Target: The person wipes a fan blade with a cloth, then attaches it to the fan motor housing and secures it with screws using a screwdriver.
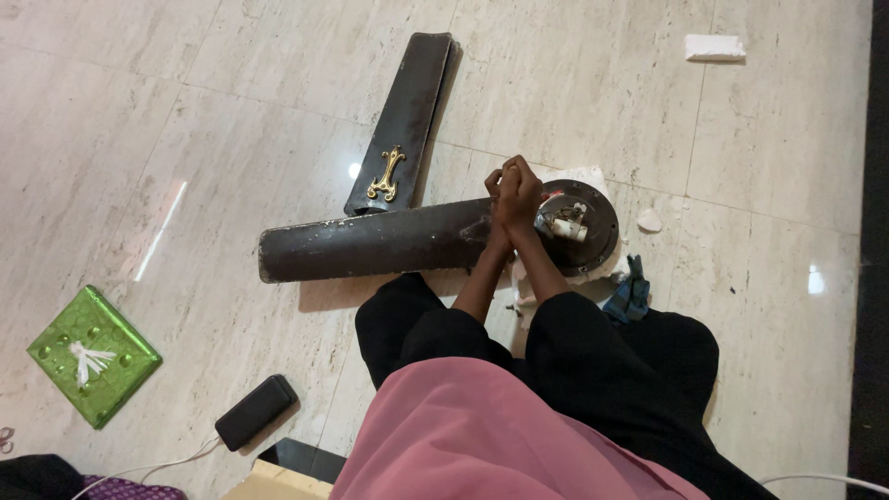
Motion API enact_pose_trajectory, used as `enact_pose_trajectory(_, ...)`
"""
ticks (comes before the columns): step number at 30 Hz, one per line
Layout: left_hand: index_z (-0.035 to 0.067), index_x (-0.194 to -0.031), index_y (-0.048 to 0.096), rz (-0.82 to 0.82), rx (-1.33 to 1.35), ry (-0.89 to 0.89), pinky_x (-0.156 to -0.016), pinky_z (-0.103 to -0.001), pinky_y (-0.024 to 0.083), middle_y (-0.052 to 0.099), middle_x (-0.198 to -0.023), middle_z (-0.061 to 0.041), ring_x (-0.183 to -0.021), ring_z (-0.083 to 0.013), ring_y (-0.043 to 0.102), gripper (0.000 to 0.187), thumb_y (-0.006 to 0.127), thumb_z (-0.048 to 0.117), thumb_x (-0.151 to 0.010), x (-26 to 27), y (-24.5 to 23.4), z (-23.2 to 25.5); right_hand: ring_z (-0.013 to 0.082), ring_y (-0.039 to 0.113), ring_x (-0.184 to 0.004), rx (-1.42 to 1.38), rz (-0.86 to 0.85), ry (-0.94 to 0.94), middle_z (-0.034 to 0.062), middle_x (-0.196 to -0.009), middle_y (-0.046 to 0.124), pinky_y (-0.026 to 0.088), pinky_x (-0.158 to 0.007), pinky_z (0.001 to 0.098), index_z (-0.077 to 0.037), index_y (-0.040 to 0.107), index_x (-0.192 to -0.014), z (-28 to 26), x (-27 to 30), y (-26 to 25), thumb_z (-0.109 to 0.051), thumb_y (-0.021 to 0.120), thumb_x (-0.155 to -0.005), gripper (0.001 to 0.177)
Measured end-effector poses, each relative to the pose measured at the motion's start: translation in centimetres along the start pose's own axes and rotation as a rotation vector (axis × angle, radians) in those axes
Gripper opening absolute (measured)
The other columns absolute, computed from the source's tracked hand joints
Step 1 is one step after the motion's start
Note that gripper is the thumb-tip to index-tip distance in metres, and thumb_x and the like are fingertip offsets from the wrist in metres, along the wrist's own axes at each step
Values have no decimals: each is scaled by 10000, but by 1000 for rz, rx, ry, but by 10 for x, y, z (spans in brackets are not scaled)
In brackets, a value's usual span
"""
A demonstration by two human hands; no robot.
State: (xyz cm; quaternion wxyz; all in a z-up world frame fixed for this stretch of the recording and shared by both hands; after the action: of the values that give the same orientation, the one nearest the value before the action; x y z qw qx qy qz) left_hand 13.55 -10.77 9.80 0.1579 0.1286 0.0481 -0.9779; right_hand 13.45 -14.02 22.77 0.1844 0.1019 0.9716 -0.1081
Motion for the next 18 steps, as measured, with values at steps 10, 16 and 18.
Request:
enact_pose_trajectory(10,59,-1244,485,-5,174,18,-870,-318,516,509,-1130,-41,-1002,-146,541,412,754,202,-966,30,-11,-33,106,602,-581,-18,-197,-60,51,-642,638,474,-565,269,-14,600,-785,-32,46,0,-152,472,-953,253)
enact_pose_trajectory(16,83,-1431,383,-200,-168,21,-964,-408,532,544,-1358,-177,-1194,-300,633,583,711,165,-957,59,-33,6,133,576,-620,-125,-209,-112,67,-682,618,463,-587,296,-1,605,-826,-8,61,-27,-142,466,-950,234)
enact_pose_trajectory(18,108,-1574,184,-200,-110,105,-1005,-438,506,365,-1573,-236,-1292,-358,569,736,645,95,-1001,70,-48,32,123,553,-572,1,-194,-128,61,-641,577,441,-557,301,7,607,-806,4,70,-43,-150,479,-927,236)
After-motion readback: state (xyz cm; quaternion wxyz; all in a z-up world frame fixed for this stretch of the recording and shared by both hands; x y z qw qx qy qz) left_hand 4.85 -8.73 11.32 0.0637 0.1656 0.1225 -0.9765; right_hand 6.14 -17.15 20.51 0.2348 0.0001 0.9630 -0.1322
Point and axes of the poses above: each hand's wrist, its own x-axis away from the middle knuckle, its own y-axis out of the palm, z = x × y, the point moved 2 cm from there along -x, towards the middle knuckle
